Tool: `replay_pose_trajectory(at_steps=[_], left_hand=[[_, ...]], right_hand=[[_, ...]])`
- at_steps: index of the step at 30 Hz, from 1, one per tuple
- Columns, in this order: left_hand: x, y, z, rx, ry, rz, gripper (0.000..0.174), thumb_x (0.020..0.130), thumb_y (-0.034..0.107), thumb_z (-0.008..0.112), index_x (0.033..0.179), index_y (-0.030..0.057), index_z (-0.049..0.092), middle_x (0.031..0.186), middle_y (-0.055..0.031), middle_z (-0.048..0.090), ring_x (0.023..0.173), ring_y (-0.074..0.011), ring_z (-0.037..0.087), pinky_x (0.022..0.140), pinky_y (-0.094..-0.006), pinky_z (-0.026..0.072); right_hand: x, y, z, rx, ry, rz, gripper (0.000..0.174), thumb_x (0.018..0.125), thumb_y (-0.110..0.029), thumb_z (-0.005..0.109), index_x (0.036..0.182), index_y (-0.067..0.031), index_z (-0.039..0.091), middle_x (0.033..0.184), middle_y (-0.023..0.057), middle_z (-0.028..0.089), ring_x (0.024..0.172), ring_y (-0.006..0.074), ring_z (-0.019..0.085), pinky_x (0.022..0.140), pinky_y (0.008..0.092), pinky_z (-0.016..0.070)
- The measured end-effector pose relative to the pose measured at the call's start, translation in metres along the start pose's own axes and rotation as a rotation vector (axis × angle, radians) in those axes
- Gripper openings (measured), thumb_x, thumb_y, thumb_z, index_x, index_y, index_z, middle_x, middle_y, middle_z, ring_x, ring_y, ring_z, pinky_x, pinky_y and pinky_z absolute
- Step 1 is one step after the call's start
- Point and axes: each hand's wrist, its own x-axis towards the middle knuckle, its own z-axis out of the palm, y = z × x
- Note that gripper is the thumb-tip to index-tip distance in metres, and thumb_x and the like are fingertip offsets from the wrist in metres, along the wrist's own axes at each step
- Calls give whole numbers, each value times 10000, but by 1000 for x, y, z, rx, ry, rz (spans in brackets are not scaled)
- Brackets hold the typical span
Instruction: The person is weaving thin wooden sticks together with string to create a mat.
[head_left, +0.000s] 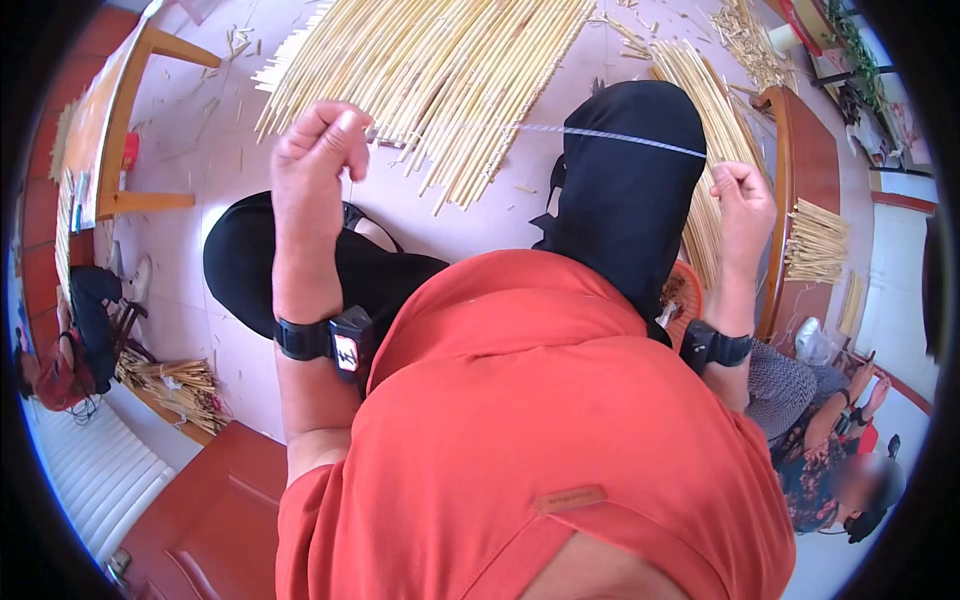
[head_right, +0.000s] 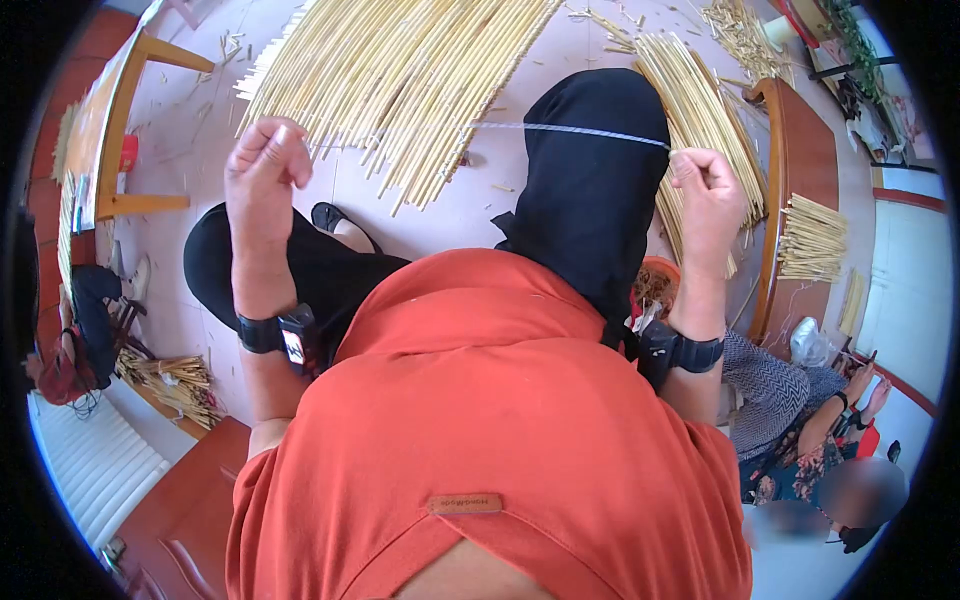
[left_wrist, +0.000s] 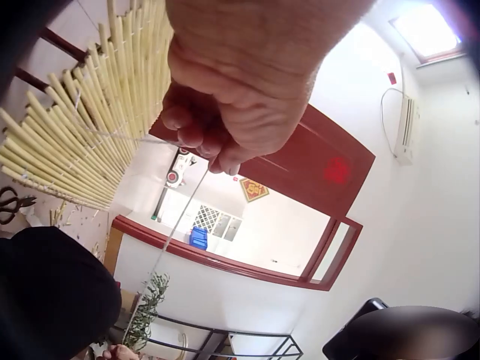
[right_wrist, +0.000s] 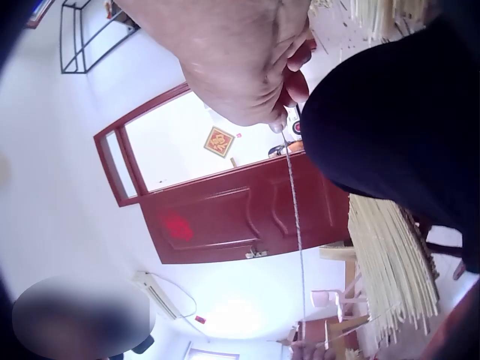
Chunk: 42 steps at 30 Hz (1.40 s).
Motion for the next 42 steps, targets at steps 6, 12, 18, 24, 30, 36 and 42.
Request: replay_pose_trajectory(at_steps=[6, 12, 18, 24, 30, 36, 42], left_hand=[[48, 0, -15, 34, 99, 99, 165, 924, 139, 539, 922, -16, 592, 683, -25, 523, 619, -116, 500, 584, -221, 394], [66, -4, -16, 338, 426, -66, 230, 872, 107, 588, 1064, -21, 571, 833, -77, 617, 669, -127, 560, 622, -250, 451], [8, -61, -28, 173, 532, -196, 261, 883, 183, 577, 1091, 27, 551, 947, -69, 572, 659, -115, 576, 522, -228, 419], [-22, -131, 0, -527, 338, -771, 344, 919, 329, 556, 1128, 64, 490, 1029, -82, 552, 930, -214, 583, 752, -382, 505], [-5, -147, 11, -812, 284, -682, 325, 939, 300, 524, 1163, 66, 496, 1064, -73, 588, 914, -213, 592, 812, -374, 493], [5, -161, 12, -659, 210, -574, 257, 917, 208, 541, 1115, 44, 534, 1028, -57, 620, 884, -148, 604, 790, -302, 490], [1, -115, 6, -354, 205, -482, 233, 896, 161, 544, 1086, 32, 583, 982, -47, 647, 806, -109, 610, 726, -258, 497]], right_hand=[[39, -18, 6, 443, -21, 114, 98, 846, -47, 635, 845, -43, 537, 841, 142, 643, 669, 135, 601, 527, 215, 423], [55, -64, 57, 802, -45, 83, 85, 872, -34, 562, 855, -48, 479, 958, 237, 638, 737, 249, 675, 513, 257, 507], [74, -67, 105, 707, -186, -25, 89, 876, -70, 573, 916, -17, 514, 829, 146, 630, 590, 132, 603, 471, 228, 465], [44, -90, 187, 35, -470, -152, 123, 842, -160, 647, 834, -37, 651, 668, -27, 571, 562, 25, 476, 481, 202, 377], [20, -57, 253, -72, -740, -83, 152, 843, -178, 642, 821, -28, 641, 613, -32, 555, 569, 28, 456, 520, 207, 385], [18, -10, 276, -125, -796, -126, 147, 877, -154, 621, 815, -21, 609, 685, -49, 560, 632, 18, 469, 569, 182, 400], [-4, -17, 260, 144, -738, -117, 162, 873, -186, 612, 828, -32, 591, 618, 21, 569, 546, 75, 516, 523, 233, 421]])
